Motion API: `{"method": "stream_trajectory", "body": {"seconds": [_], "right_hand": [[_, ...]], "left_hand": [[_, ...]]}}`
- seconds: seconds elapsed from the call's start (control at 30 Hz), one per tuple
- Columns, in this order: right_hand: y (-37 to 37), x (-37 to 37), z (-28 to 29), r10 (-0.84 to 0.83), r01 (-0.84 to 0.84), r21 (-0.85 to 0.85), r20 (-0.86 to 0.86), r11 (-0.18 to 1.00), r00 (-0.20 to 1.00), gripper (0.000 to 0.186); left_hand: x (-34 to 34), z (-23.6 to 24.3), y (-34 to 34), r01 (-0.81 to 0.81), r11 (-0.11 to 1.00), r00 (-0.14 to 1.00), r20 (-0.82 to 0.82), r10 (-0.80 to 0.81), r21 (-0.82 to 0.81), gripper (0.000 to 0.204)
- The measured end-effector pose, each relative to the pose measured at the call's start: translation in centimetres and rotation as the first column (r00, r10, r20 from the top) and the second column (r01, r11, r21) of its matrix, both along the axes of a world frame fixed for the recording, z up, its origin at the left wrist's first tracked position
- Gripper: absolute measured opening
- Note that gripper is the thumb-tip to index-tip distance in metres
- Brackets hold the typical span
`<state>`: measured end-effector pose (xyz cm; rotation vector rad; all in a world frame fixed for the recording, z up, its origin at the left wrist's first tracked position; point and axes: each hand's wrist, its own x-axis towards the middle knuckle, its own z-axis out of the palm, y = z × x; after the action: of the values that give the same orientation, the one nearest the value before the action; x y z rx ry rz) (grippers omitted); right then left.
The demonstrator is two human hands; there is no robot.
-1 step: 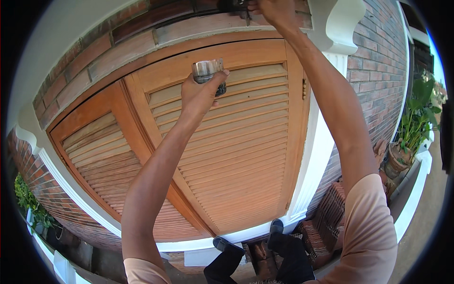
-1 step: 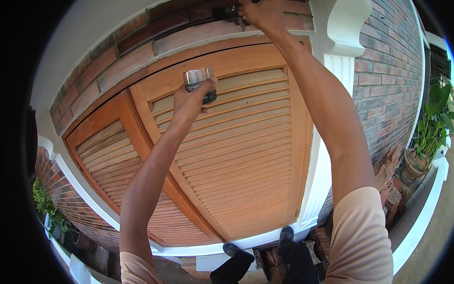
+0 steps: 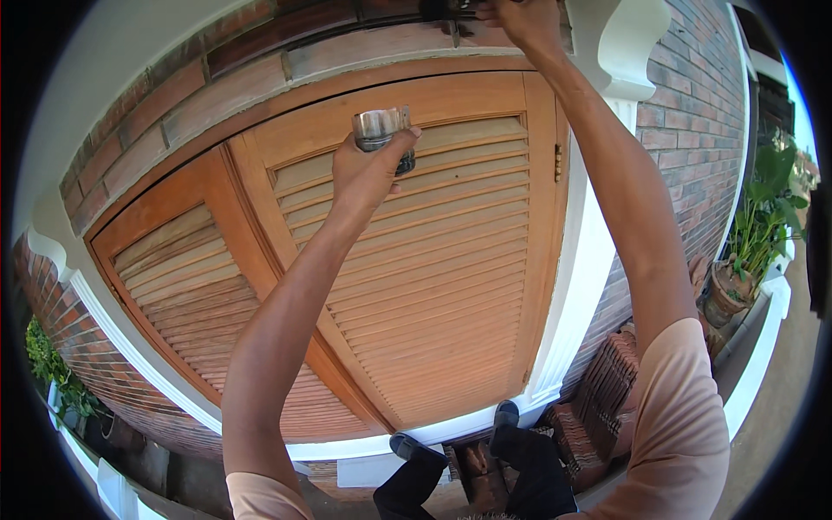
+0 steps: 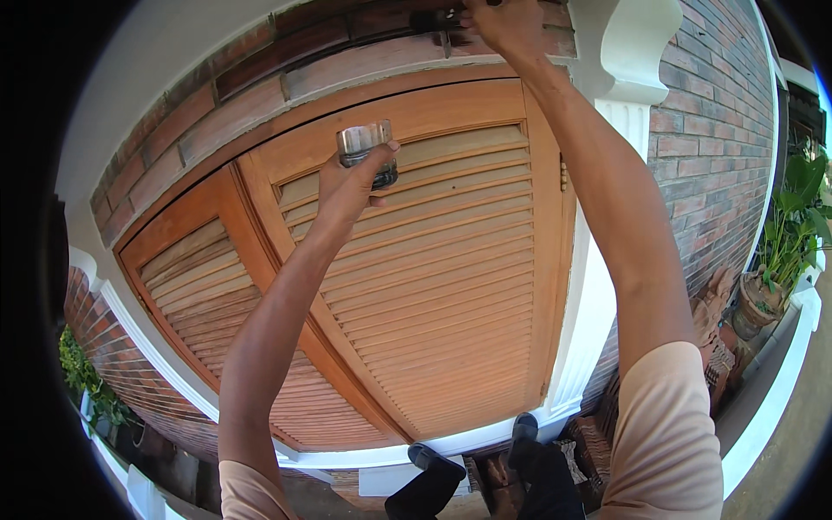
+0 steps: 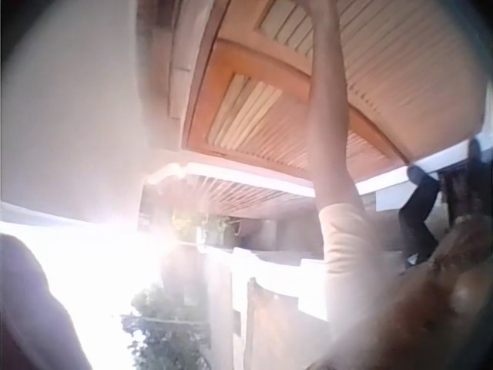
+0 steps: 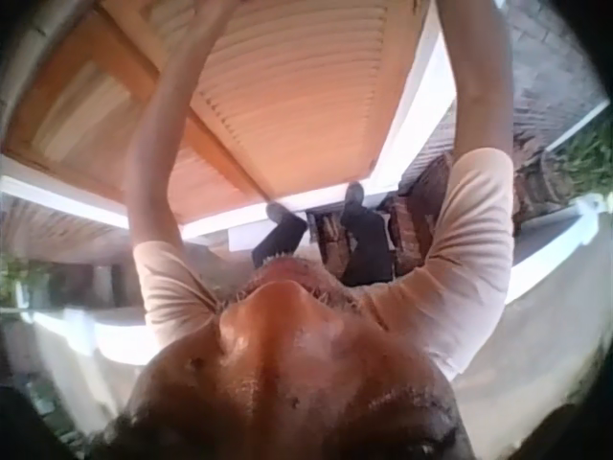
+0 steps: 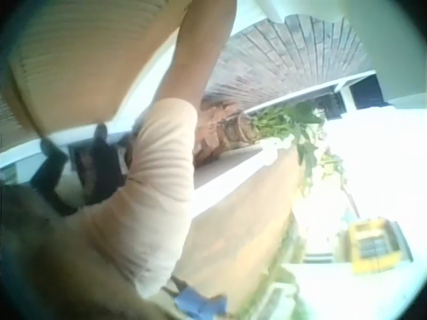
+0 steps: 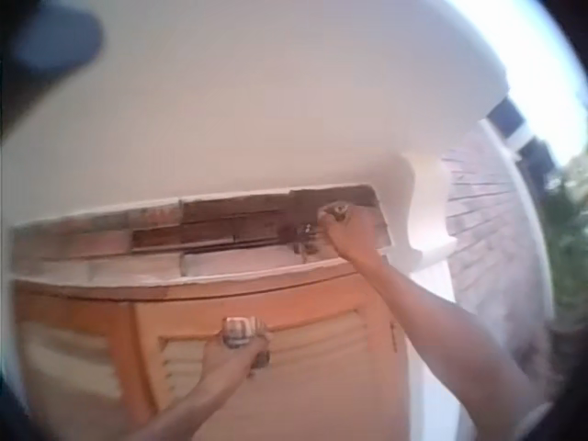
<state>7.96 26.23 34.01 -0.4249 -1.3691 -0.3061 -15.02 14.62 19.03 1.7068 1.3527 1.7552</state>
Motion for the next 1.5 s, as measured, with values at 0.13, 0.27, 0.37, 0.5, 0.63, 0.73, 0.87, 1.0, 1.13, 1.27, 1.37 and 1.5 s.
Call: {"method": "stream_trajectory", "body": {"seconds": [0.13, 0.27, 0.37, 0.5, 0.63, 0.73, 0.87, 1.0, 1.13, 1.27, 1.37, 1.5], "right_hand": [[-0.7, 2.0, 0.2, 0.342, -0.353, -0.059, -0.148, 0.934, 0.928, 0.022], [-1.6, -5.4, 1.4, 0.497, -0.502, -0.066, -0.075, 0.863, 0.865, 0.02], [-2.0, -7.0, 2.0, 0.471, -0.476, -0.111, -0.064, 0.873, 0.88, 0.02], [-2.4, -1.1, 1.5, 0.076, -0.08, -0.09, -0.039, 0.993, 0.996, 0.019], [-2.5, -0.1, 2.0, 0.426, -0.441, -0.088, -0.151, 0.893, 0.892, 0.021], [-1.4, -3.3, 3.5, 0.561, -0.563, -0.123, -0.051, 0.817, 0.826, 0.022], [1.1, 0.4, 3.9, 0.15, -0.149, -0.142, 0.001, 0.979, 0.989, 0.021], [2.4, 7.5, 2.8, -0.046, 0.038, -0.065, -0.136, 0.997, 0.99, 0.021], [1.8, 5.5, 2.4, 0.249, -0.256, -0.02, -0.164, 0.967, 0.955, 0.021], [1.2, 2.6, 1.9, -0.056, 0.054, 0.048, 0.047, 0.997, 0.997, 0.02], [0.8, 5.8, 0.6, 0.192, -0.204, -0.153, -0.089, 0.967, 0.977, 0.022], [0.8, 7.4, -0.1, 0.229, -0.249, -0.079, -0.199, 0.965, 0.953, 0.021]], "left_hand": [[-0.6, 0.2, -0.2, -0.002, 1.0, 1.0, -0.008, 0.002, 0.02, 0.055], [-0.6, 0.2, -0.2, 0.001, 1.0, 1.0, -0.011, 0.0, 0.026, 0.054], [-0.4, 0.2, -0.2, -0.014, 1.0, 1.0, -0.009, 0.014, 0.013, 0.054], [-0.6, 0.3, -0.5, 0.003, 1.0, 1.0, 0.01, -0.003, 0.021, 0.055], [-0.5, 0.4, -0.7, 0.004, 0.999, 1.0, 0.012, -0.004, 0.04, 0.055], [-0.1, 0.5, -0.5, -0.02, 0.999, 1.0, 0.015, 0.019, 0.036, 0.055], [0.3, 0.5, 0.0, -0.036, 0.999, 0.999, 0.015, 0.036, 0.025, 0.057], [0.5, 0.0, 0.4, -0.012, 1.0, 1.0, 0.024, 0.011, 0.017, 0.058], [0.8, -0.3, 0.5, -0.005, 1.0, 1.0, 0.014, 0.005, 0.018, 0.058], [1.4, -0.1, 0.9, -0.005, 1.0, 1.0, -0.003, 0.005, 0.009, 0.057], [1.4, -0.3, 0.9, -0.002, 1.0, 0.999, 0.034, 0.001, 0.03, 0.057], [1.3, -0.9, 0.5, 0.005, 1.0, 0.999, 0.04, -0.005, 0.006, 0.057]]}}
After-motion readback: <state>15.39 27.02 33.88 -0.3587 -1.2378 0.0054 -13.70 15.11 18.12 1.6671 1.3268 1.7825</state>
